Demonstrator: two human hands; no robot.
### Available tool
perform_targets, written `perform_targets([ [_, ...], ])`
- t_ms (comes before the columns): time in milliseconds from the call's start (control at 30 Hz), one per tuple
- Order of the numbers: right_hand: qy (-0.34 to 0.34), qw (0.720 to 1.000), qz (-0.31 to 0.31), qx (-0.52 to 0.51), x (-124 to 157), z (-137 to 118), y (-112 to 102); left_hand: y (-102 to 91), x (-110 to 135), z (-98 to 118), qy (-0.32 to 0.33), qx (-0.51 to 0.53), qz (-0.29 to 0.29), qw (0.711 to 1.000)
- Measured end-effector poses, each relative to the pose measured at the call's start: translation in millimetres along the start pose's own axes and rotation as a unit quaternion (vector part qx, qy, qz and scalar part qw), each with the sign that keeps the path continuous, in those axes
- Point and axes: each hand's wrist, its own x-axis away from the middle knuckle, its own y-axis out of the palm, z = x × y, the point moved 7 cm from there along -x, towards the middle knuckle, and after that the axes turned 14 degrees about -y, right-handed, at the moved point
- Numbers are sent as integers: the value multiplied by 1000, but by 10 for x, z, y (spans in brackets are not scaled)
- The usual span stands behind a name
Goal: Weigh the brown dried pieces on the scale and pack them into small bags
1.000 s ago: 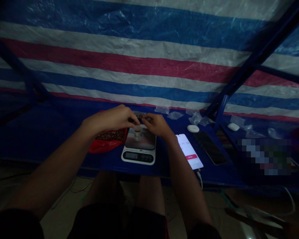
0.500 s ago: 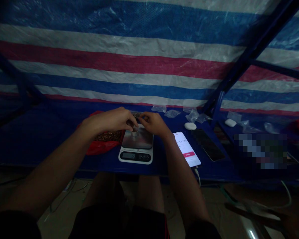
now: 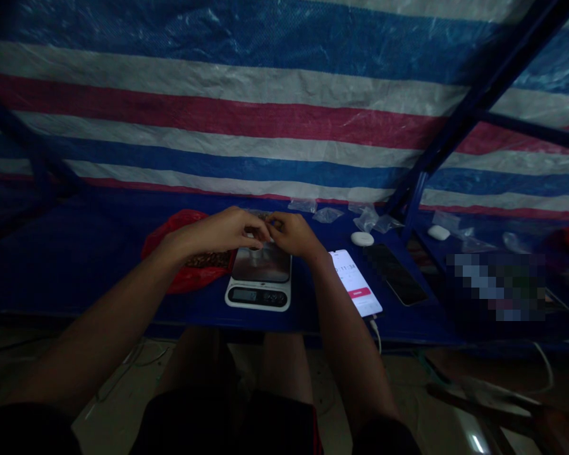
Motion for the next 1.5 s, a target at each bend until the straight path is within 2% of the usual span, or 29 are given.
perform_targets([
  [133,4,1000,-7,15,8,-1,11,-164,115,44,18,17,54,998],
  [200,10,1000,-5,25,13,21,18,-252,212,-14,2,1,65,998],
  [300,14,1000,2,28,17,63,28,-230,384,-325,-106,-59,-5,993],
  [367,13,1000,1,25,15,76,39,-160,532,-607,-199,-103,-60,973],
  [400,13,1000,-1,24,15,77,44,-140,598,-720,-229,-123,-66,963],
  [467,15,1000,-2,25,16,75,46,-92,695,-893,-272,-158,-66,947],
  [567,20,999,-4,27,25,76,50,18,738,-1006,-286,-174,-72,939],
  [800,17,1000,-10,23,36,115,68,93,639,-967,-217,-127,-52,967],
  [900,21,1000,-10,21,36,127,70,89,627,-983,-211,-112,-63,969],
  [1300,31,999,-11,26,31,100,54,-135,625,-840,-175,-113,-71,975],
  [1500,19,999,-13,34,28,111,62,-260,533,-617,-145,-71,-16,987],
])
